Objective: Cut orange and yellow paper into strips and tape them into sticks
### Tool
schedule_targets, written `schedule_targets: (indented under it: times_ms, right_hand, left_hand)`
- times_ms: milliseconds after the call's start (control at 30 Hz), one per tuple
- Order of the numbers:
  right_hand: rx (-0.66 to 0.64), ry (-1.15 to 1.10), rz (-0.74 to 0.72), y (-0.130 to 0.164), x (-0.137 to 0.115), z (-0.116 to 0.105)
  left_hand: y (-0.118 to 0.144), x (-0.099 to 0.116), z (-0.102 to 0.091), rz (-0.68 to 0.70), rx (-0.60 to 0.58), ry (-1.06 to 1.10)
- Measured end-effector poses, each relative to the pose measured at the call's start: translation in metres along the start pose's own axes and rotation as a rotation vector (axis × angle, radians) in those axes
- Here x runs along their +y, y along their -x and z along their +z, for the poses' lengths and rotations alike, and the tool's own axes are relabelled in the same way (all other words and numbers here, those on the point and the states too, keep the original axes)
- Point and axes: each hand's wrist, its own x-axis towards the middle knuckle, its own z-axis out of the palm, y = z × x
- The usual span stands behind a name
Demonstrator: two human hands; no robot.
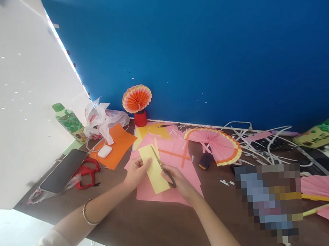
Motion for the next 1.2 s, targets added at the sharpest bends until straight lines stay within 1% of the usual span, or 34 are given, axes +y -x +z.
schedule_targets:
  times_ms: [167,300,533,700,833,1000,1200]
  right_hand:
    - [0.009,-0.004,-0.028,-0.001,0.004,0.000]
    - [-0.018,-0.016,-0.039,0.000,0.003,0.001]
    - [-0.012,0.004,-0.013,0.001,0.000,0.001]
    - [-0.015,-0.018,-0.043,0.000,0.001,0.002]
    - [-0.034,-0.042,-0.048,0.000,0.002,0.002]
    - [-0.024,-0.025,-0.030,-0.002,0.005,0.001]
    - [-0.017,-0.021,-0.050,-0.003,0.009,0.000]
  left_hand:
    - [0.001,0.005,0.001,-0.016,-0.021,0.049]
    - [0.001,0.008,0.002,-0.051,-0.011,0.063]
    - [0.000,0.002,-0.001,-0.055,0.001,0.049]
    - [-0.001,-0.001,-0.002,-0.048,-0.002,0.057]
    - [-0.002,-0.002,-0.002,-0.052,0.004,0.056]
    - [-0.002,-0.001,-0.002,-0.039,-0.003,0.064]
    - [-0.003,-0.002,-0.002,-0.028,-0.014,0.061]
